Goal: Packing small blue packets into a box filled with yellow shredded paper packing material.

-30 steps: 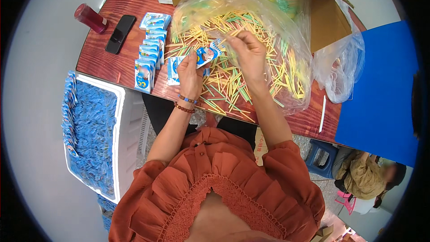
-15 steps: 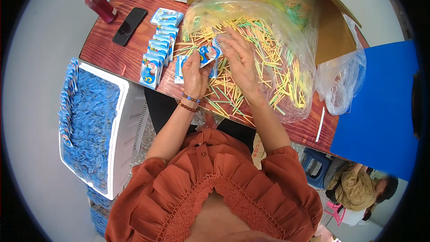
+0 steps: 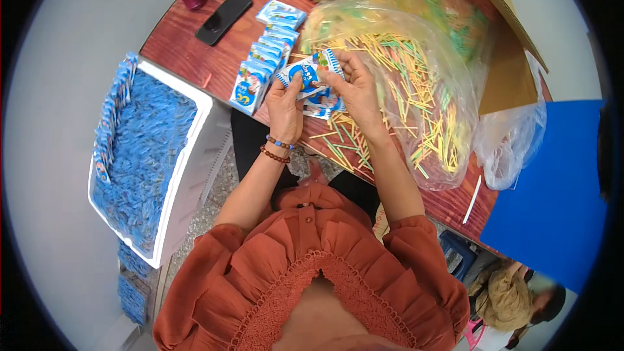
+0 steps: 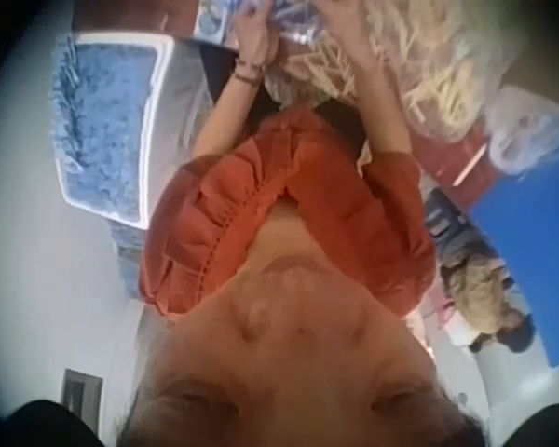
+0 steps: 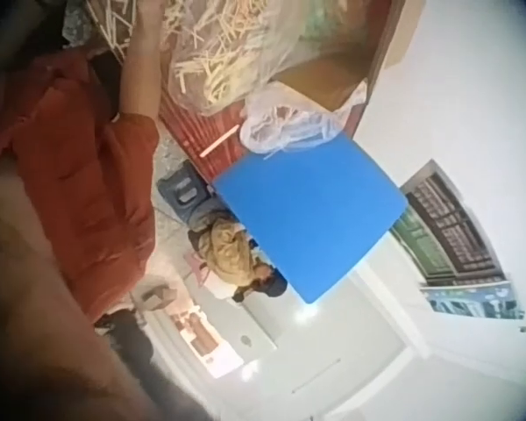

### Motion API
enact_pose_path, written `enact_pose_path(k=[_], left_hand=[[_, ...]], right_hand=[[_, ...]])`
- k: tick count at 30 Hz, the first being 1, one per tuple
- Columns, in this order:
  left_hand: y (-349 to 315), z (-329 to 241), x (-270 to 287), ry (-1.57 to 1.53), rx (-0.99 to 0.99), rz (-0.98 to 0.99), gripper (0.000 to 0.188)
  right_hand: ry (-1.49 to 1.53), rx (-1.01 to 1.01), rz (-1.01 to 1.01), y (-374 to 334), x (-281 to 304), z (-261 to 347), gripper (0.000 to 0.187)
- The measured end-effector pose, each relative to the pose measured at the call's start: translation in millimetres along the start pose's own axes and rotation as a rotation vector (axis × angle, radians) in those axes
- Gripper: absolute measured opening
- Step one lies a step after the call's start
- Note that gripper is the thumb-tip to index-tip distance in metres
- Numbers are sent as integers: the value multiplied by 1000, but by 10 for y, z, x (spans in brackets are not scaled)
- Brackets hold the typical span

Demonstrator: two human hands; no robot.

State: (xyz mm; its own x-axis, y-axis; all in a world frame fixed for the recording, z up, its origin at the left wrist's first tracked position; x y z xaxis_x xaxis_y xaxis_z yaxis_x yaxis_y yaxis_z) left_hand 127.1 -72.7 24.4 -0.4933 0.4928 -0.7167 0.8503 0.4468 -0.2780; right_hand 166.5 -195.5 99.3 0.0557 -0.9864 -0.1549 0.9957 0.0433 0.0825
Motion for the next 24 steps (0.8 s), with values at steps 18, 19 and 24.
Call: enact_pose_path(k=[18, 19, 24], left_hand=[[-261, -1112, 1021, 1171, -1047, -332, 41], [-248, -1060, 975, 1232, -1043, -317, 46], [-263, -1046, 915, 1370, -1101, -328, 61]], right_hand=[[-837, 512, 297, -42, -1427, -402, 31], [-775, 573, 245, -56, -1353, -309, 34], [-727, 522, 129, 164, -840, -208, 33]])
Point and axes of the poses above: each hand's wrist, its own y-axis towards the middle knuckle, its own x-axis out of the back of the hand, z = x × y, the point moved 10 cm from there along y, towards the middle knuckle, and after that the axes turned 15 degrees about -z, right-handed, at the moved point
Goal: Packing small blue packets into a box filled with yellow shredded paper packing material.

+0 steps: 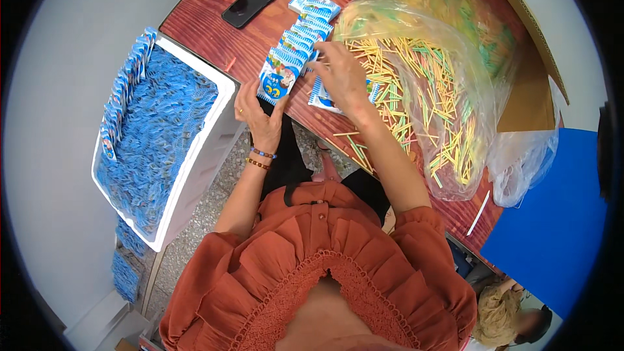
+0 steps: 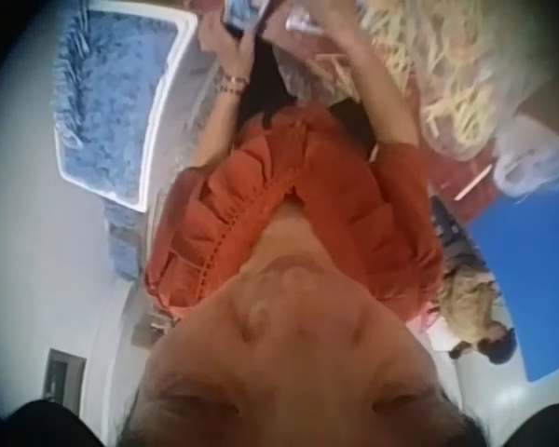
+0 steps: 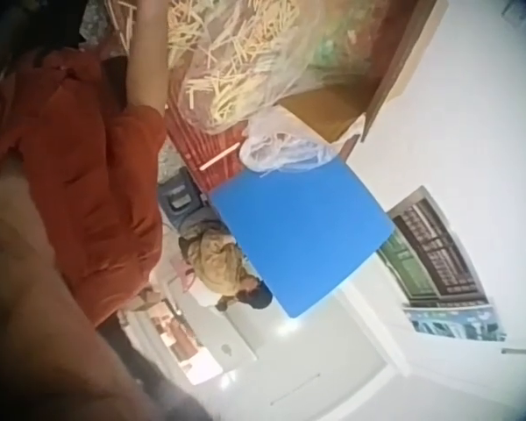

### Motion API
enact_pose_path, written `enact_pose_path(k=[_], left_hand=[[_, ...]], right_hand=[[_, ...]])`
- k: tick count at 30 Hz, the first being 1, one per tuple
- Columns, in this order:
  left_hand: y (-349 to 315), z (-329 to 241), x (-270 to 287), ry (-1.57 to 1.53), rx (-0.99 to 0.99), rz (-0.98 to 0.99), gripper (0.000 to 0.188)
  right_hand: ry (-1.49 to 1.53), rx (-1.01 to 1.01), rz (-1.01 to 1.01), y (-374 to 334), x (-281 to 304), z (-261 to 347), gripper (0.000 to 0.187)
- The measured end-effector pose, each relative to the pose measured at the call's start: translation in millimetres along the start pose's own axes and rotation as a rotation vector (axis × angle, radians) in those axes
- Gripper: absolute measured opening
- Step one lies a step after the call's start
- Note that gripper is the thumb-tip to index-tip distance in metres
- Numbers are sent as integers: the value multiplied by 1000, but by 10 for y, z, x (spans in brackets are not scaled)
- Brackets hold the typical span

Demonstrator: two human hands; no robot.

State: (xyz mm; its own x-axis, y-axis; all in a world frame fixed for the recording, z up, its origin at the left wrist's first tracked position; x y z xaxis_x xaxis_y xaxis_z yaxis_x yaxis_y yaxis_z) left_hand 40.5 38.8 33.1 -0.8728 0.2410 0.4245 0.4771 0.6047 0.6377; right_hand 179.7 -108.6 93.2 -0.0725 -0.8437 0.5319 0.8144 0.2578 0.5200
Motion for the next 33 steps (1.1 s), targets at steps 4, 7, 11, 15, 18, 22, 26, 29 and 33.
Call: enact_pose_path(k=[4, 7, 11, 15, 18, 22, 26, 29, 33], left_hand=[[129, -315, -163, 142, -138, 97, 99], [202, -331, -367, 186, -141, 118, 110], [279, -355, -531, 191, -125, 123, 111], [354, -287, -465, 155, -123, 81, 109], [360, -286, -474, 135, -119, 76, 108], [388, -326, -411, 99, -79, 43, 108], [367, -239, -407, 88, -6, 41, 111], [377, -256, -309, 63, -73, -34, 117], [358, -147, -287, -192, 87, -16, 119]], right_hand=[[-62, 27, -97, 286, 92, -325, 36], [-147, -30, -88, 643, -56, -534, 53], [-308, -98, 119, 988, -367, -885, 58], [-117, -142, 425, 996, -690, -832, 60], [-47, 48, 221, 983, -581, -715, 59], [51, -74, 271, 868, -622, -776, 50], [184, -173, 166, 664, -565, -564, 41], [201, -77, 39, 497, -454, -218, 28], [262, -7, -35, 239, -405, 153, 21]])
Point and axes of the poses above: each hand's wrist, its own y-axis towards the middle knuckle, its own x-axis out of the back of the hand, z = x × y, the point moved 10 cm from there along y, towards the middle knuckle, and after that the axes turned 15 degrees about -z, right-handed, at the moved point
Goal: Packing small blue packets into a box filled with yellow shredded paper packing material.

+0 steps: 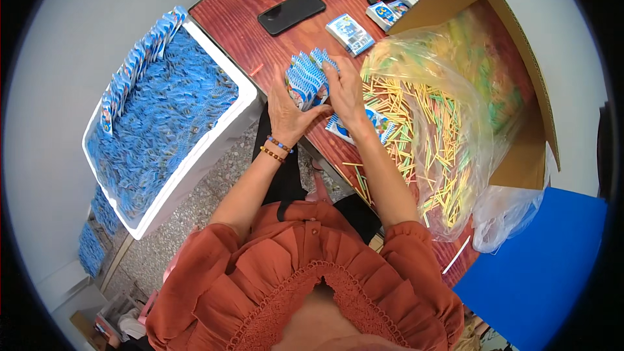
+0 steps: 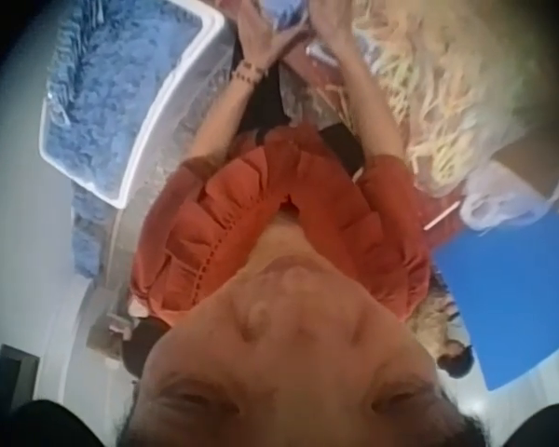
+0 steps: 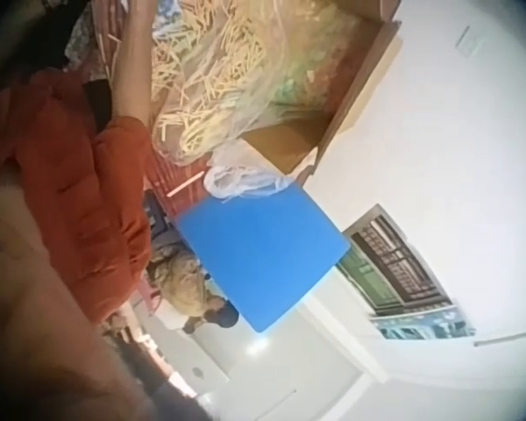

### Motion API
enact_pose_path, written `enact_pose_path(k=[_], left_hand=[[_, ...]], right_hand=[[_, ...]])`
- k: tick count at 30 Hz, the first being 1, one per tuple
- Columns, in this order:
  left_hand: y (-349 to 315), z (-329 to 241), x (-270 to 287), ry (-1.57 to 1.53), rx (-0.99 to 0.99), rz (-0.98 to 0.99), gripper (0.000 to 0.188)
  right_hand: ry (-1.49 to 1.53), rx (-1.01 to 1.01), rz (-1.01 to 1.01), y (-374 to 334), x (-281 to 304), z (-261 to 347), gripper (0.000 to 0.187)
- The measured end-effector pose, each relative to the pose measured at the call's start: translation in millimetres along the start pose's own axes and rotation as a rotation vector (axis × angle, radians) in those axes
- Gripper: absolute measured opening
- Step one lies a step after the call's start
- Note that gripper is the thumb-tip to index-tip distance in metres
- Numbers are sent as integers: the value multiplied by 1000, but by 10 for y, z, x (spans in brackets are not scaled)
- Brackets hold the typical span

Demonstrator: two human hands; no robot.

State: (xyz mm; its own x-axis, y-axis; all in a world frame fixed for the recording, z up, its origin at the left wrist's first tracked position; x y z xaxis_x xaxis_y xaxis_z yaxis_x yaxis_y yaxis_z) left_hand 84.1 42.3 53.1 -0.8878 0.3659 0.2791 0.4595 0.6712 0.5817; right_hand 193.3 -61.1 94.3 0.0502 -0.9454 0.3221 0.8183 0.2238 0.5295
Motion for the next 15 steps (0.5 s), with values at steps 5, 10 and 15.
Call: enact_pose_path(k=[5, 10, 15], left_hand=[[-105, 307, 50, -232, 92, -95, 116], [-80, 333, 39, -383, 139, -61, 117], [37, 233, 109, -289, 75, -56, 119]], right_hand=[[9, -46, 41, -87, -96, 140, 20], [-3, -154, 141, -163, -196, 83, 29], [178, -237, 324, -269, -315, 78, 53]])
Point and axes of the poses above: each hand's wrist, its own y-axis towards the middle knuckle, its own x-axis out of the back of the hand, z = x × y, the point moved 10 cm from there along y, towards the middle knuckle, and after that the axes turned 15 degrees about -z, right-handed, at the moved point
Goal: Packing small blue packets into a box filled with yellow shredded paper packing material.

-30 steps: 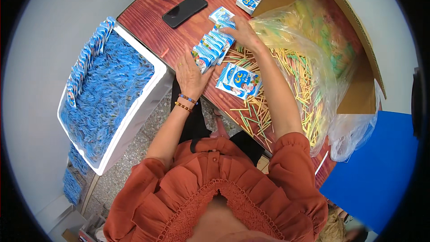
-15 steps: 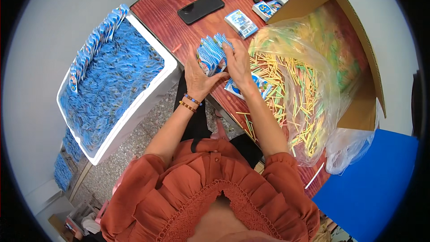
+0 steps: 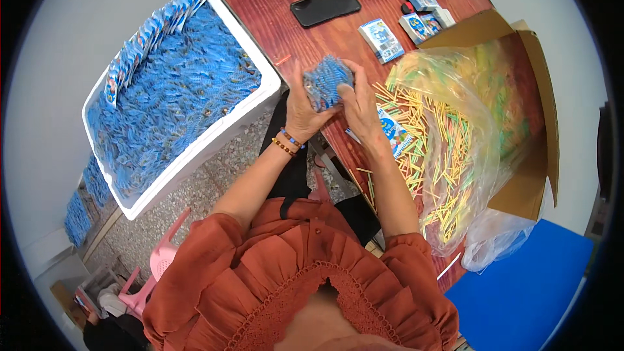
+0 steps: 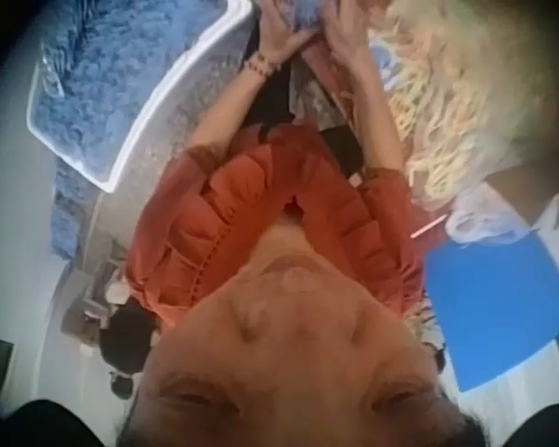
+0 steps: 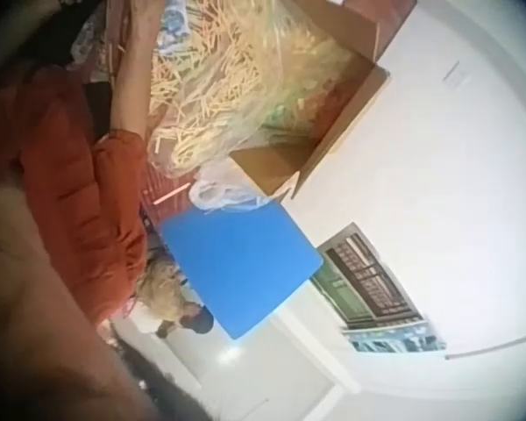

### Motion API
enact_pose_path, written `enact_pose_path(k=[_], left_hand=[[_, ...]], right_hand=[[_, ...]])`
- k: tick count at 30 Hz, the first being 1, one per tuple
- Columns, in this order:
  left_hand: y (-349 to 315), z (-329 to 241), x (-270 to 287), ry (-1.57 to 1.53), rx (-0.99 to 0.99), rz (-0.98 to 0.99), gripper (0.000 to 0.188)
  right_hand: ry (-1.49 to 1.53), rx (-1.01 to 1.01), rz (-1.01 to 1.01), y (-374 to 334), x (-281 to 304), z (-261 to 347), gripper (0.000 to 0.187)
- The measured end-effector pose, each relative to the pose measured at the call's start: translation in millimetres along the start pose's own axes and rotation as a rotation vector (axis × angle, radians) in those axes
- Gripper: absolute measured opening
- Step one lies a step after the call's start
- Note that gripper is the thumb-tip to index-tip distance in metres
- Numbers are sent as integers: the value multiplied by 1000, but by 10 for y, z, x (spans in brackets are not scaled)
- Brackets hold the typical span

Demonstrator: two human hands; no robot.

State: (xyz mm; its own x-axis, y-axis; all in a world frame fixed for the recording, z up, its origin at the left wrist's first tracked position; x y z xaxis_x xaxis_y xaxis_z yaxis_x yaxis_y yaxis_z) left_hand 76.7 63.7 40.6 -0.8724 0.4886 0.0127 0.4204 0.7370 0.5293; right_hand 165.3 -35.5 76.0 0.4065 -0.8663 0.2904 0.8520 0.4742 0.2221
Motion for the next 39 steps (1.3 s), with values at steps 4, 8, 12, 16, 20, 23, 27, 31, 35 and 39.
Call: enact_pose_path(k=[4, 8, 12, 16, 20, 23, 27, 31, 35, 39], left_hand=[[-90, 262, -63, 6, 113, 14, 100], [82, -24, -13, 235, 15, -80, 86], [461, -272, 308, 150, -45, -105, 85], [1281, -309, 847, 381, -277, -146, 67], [1863, 277, 1322, 460, -314, -8, 63], [2146, 685, 1773, 577, -239, -6, 65], [2346, 956, 1921, 667, -314, -14, 65], [2361, 1211, 1917, 760, -303, -9, 65], [2381, 1263, 1813, 783, -256, 13, 73], [2321, 1196, 1839, 827, -365, -2, 85]], right_hand=[[-111, 156, 156, -85, -265, 160, 73], [-192, 131, -42, 6, -183, 169, 64], [-99, 96, -79, 197, -427, 590, 52], [254, 55, -35, 640, -1232, 790, 43], [394, 33, 40, 1043, -2261, 507, 55], [530, -124, 91, 1079, -2885, 498, 65], [304, -35, 40, 1293, -3207, 385, 80], [64, 15, 120, 1402, -3293, 337, 75], [-331, 326, 71, 1592, -3210, 351, 75], [-519, 261, 103, 1613, -3103, 319, 78]])
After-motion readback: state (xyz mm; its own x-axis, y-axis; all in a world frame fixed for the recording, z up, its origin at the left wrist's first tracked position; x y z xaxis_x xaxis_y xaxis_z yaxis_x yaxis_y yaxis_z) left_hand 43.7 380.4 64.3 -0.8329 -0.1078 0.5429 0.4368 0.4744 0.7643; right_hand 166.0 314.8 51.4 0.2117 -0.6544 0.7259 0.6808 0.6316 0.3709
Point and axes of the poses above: each hand's wrist, its own y-axis towards the middle knuckle, its own x-axis out of the back of the hand, z = x × y, the point moved 10 cm from there along y, towards the middle knuckle, and after that the axes turned 15 degrees about -z, right-handed, at the moved point
